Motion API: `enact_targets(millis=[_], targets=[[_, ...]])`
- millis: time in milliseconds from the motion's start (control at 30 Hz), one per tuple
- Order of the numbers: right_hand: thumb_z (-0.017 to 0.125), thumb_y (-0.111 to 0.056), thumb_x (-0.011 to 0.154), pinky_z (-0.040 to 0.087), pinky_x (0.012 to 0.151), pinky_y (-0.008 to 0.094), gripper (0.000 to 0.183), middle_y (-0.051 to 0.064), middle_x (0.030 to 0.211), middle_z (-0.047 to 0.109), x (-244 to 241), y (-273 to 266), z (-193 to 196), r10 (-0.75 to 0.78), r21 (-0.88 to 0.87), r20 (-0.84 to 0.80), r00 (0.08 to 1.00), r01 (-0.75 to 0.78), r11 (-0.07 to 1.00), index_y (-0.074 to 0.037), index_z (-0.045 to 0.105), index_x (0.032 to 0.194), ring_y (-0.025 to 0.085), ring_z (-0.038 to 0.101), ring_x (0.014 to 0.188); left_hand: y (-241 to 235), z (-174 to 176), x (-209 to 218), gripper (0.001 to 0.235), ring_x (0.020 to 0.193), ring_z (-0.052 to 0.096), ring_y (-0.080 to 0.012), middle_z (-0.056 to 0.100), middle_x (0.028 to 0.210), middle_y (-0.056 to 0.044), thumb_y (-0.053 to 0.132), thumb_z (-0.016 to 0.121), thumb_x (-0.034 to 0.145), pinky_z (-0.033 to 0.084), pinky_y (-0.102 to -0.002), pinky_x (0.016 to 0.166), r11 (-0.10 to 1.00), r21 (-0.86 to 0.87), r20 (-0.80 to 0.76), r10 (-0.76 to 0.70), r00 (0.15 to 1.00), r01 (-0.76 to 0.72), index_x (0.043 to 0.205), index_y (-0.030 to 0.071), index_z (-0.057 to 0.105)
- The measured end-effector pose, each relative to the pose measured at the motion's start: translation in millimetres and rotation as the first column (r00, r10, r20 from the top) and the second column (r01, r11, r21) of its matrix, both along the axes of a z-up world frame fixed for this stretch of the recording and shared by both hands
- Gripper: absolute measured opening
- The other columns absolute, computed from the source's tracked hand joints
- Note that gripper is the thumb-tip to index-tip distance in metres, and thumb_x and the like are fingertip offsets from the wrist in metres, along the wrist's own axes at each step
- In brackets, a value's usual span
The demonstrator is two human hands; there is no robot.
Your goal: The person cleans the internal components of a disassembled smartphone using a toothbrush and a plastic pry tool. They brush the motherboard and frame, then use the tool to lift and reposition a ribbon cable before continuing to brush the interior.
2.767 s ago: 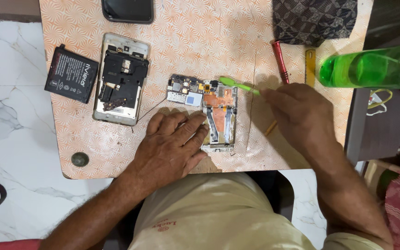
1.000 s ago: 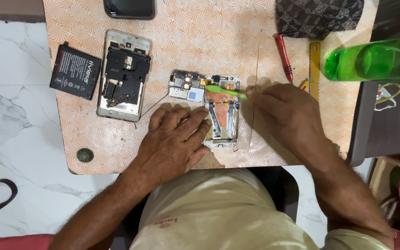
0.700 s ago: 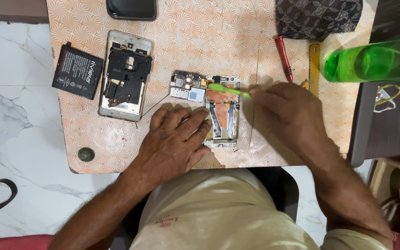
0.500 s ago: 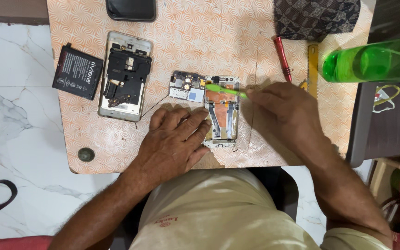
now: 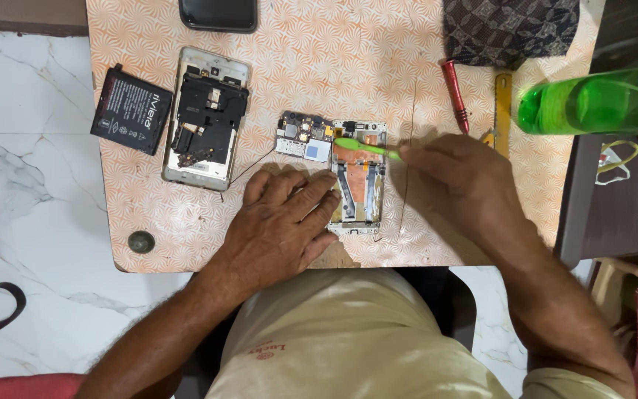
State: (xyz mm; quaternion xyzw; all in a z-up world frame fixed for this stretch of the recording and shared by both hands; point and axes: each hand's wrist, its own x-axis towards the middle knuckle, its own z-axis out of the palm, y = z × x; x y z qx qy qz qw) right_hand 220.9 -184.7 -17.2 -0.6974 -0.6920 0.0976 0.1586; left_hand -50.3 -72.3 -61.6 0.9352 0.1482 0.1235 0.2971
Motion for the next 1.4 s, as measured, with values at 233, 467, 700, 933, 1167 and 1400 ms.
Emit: enact_targets(millis=[233, 467, 700, 933, 1167, 1400], targets=[[0.079, -0.002, 0.085, 0.056, 0.077, 0.041, 0.031, 0.010, 0.102, 0.073, -8, 8, -1, 0.019, 0.046, 0.034, 0.999, -0.020, 0.999, -0.014, 0.077, 0.113, 0.031, 0.071, 0.092, 0, -2, -2, 0.056, 0.126, 0.050, -0.0312, 0.059, 0.142, -0.010, 0.037, 0.080, 0.080, 0.032, -0.051, 0.110, 1.000, -0.003, 0.005, -0.002, 1.000, 0.002, 0.125, 0.005, 0.069], [0.079, -0.002, 0.081, 0.055, 0.072, 0.042, 0.028, 0.011, 0.099, 0.073, -13, 19, -5, 0.070, 0.010, 0.064, 0.996, -0.070, 0.997, -0.012, 0.077, 0.107, 0.032, 0.070, 0.088, 1, -3, -4, 0.052, 0.140, 0.040, -0.0367, 0.058, 0.137, -0.010, 0.039, 0.081, 0.079, 0.021, -0.066, 0.116, 0.999, -0.002, 0.031, 0.036, 0.999, -0.036, 0.121, 0.010, 0.071], [0.079, -0.002, 0.082, 0.056, 0.075, 0.043, 0.029, 0.012, 0.101, 0.073, -11, 18, -4, 0.065, 0.011, 0.069, 0.996, -0.066, 0.998, -0.009, 0.077, 0.110, 0.032, 0.070, 0.090, 2, -6, -3, 0.052, 0.140, 0.037, -0.0390, 0.050, 0.143, -0.018, 0.042, 0.081, 0.079, 0.019, -0.069, 0.115, 0.999, -0.016, 0.033, 0.046, 0.998, -0.046, 0.119, 0.010, 0.070], [0.082, -0.003, 0.080, 0.058, 0.079, 0.041, 0.032, 0.013, 0.105, 0.073, -11, 22, -1, 0.079, 0.020, -0.018, 0.997, -0.079, 0.997, -0.005, 0.075, 0.111, 0.032, 0.072, 0.095, 0, -4, -12, 0.064, 0.140, 0.041, -0.0372, 0.053, 0.142, -0.019, 0.043, 0.084, 0.078, 0.024, -0.063, 0.119, 0.986, 0.026, 0.083, 0.162, 0.983, -0.164, 0.126, 0.003, 0.068], [0.090, -0.008, 0.078, 0.055, 0.075, 0.044, 0.029, 0.015, 0.100, 0.073, -18, 29, -2, 0.070, -0.002, -0.014, 0.997, -0.070, 0.998, -0.005, 0.074, 0.102, 0.034, 0.070, 0.088, -2, -5, -14, 0.080, 0.138, 0.041, -0.0403, 0.052, 0.142, -0.023, 0.051, 0.084, 0.074, 0.028, -0.060, 0.110, 0.967, -0.015, 0.036, 0.254, 0.967, -0.253, 0.131, 0.000, 0.066], [0.084, -0.001, 0.071, 0.054, 0.078, 0.043, 0.042, 0.013, 0.104, 0.072, -12, 30, 2, 0.062, -0.058, -0.043, 0.997, -0.064, 0.996, -0.005, 0.075, 0.112, 0.033, 0.070, 0.092, -1, -6, -12, 0.089, 0.137, 0.041, -0.0410, 0.051, 0.143, -0.024, 0.056, 0.083, 0.074, 0.026, -0.062, 0.109, 0.948, 0.007, -0.009, 0.319, 0.948, -0.319, 0.137, -0.003, 0.061]])
